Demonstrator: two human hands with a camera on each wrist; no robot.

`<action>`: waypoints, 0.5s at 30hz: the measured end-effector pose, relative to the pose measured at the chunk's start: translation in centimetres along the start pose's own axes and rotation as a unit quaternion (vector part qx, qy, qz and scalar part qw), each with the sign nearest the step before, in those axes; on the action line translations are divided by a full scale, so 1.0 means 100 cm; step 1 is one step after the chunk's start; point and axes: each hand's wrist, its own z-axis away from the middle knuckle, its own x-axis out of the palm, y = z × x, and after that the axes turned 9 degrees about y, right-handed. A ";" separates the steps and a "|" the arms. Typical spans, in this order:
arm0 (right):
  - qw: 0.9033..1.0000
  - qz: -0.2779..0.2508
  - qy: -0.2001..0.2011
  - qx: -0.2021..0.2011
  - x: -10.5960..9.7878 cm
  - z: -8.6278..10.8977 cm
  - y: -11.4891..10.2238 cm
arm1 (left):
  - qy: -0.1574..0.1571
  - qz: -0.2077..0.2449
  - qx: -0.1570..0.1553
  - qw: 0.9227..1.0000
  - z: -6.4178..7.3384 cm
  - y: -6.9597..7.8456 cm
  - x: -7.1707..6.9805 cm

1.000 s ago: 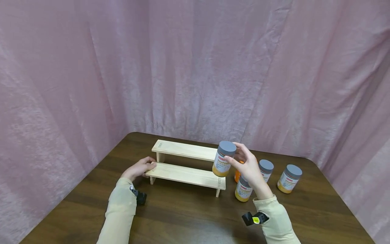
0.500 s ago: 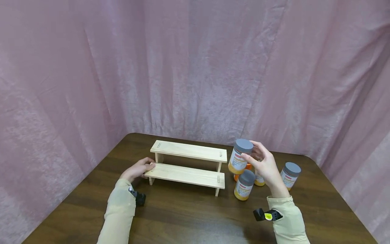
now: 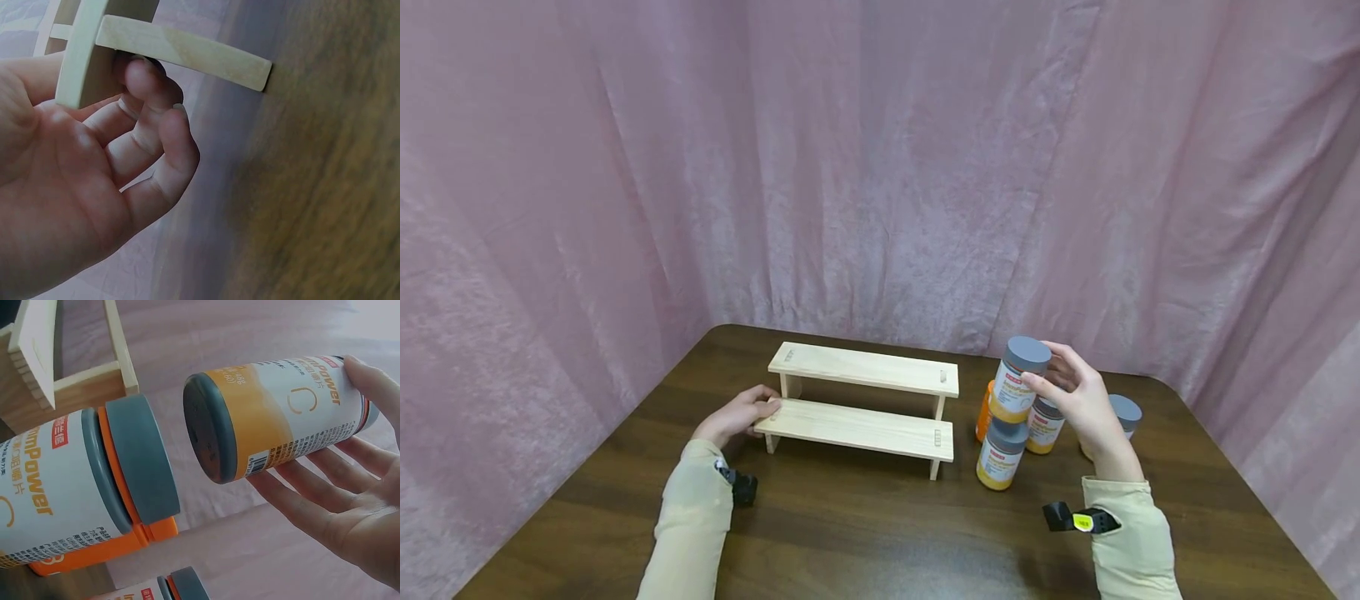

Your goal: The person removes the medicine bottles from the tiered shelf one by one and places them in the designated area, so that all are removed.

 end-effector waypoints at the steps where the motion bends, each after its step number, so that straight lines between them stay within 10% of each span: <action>1: 1.000 -0.003 0.001 0.000 -0.001 0.000 0.001 | -0.001 0.000 0.000 1.000 0.001 0.001 0.000; 15: 0.997 -0.077 -0.022 -0.022 -0.029 0.005 0.008 | -0.002 -0.005 -0.007 1.000 0.008 0.005 -0.001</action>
